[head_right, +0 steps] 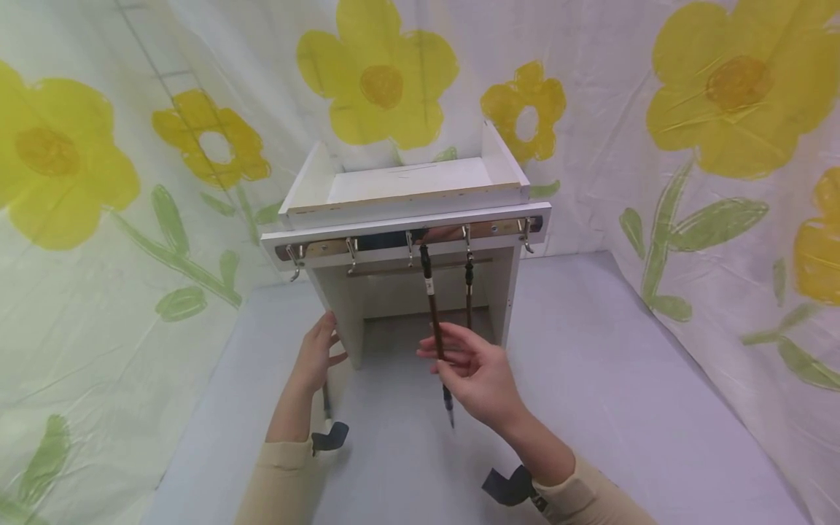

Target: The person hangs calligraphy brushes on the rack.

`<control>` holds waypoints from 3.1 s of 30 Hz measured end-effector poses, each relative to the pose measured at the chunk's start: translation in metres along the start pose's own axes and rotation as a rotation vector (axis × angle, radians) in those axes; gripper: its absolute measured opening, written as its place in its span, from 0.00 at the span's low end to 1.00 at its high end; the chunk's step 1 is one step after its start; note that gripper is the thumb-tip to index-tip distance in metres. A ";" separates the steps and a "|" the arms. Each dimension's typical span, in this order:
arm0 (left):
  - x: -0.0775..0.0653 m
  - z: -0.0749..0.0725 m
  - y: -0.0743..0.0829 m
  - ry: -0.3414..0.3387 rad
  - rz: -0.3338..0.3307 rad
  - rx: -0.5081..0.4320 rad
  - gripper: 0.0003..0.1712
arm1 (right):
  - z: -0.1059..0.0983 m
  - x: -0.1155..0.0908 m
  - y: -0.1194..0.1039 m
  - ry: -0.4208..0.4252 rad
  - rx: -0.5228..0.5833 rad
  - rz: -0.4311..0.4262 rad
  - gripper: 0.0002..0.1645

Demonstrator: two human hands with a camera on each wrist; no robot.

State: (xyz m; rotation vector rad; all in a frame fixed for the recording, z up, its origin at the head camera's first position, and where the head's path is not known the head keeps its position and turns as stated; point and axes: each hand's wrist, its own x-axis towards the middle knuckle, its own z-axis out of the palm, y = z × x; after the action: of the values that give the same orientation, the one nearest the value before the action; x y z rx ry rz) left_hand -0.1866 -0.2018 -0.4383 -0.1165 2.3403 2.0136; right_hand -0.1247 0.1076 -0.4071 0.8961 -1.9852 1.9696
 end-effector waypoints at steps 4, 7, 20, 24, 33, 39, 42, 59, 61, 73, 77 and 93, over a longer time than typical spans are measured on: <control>0.000 -0.001 -0.001 0.000 -0.002 0.004 0.40 | 0.002 -0.002 0.001 -0.004 -0.007 0.043 0.30; 0.000 -0.001 0.000 0.001 -0.003 0.004 0.40 | 0.004 -0.003 0.002 -0.009 -0.009 0.046 0.30; 0.000 0.000 0.002 -0.007 -0.002 -0.002 0.40 | 0.009 -0.008 0.006 -0.034 0.038 0.044 0.30; -0.001 0.000 0.003 -0.007 -0.001 -0.002 0.40 | 0.010 -0.009 0.008 -0.044 0.049 0.028 0.30; 0.007 -0.002 -0.008 -0.006 0.009 -0.002 0.40 | 0.014 -0.013 0.012 -0.055 0.061 0.025 0.30; 0.020 -0.004 -0.029 0.018 0.012 -0.018 0.43 | 0.016 -0.015 0.013 -0.058 0.065 0.015 0.30; 0.020 -0.003 -0.031 0.028 0.022 -0.004 0.45 | 0.016 -0.016 0.014 -0.057 0.070 0.017 0.30; 0.013 -0.002 -0.017 0.017 0.026 0.002 0.40 | 0.018 -0.019 0.024 -0.051 0.096 0.065 0.29; 0.016 -0.002 -0.023 0.025 0.037 0.006 0.42 | 0.018 -0.020 0.025 -0.051 0.098 0.074 0.29; 0.017 -0.001 -0.031 0.048 0.045 0.009 0.46 | 0.020 -0.020 0.030 -0.051 0.099 0.091 0.28; 0.019 -0.002 -0.031 0.037 0.041 0.004 0.45 | 0.019 -0.019 0.031 -0.053 0.096 0.092 0.29; -0.001 -0.001 0.005 0.001 0.011 0.007 0.38 | 0.019 -0.011 0.035 -0.055 0.098 0.087 0.28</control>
State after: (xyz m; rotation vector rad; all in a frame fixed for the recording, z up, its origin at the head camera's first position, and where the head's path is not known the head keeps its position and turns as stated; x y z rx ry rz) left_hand -0.1857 -0.2017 -0.4327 -0.1041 2.3535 2.0105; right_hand -0.1300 0.0902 -0.4436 0.9098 -2.0049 2.1286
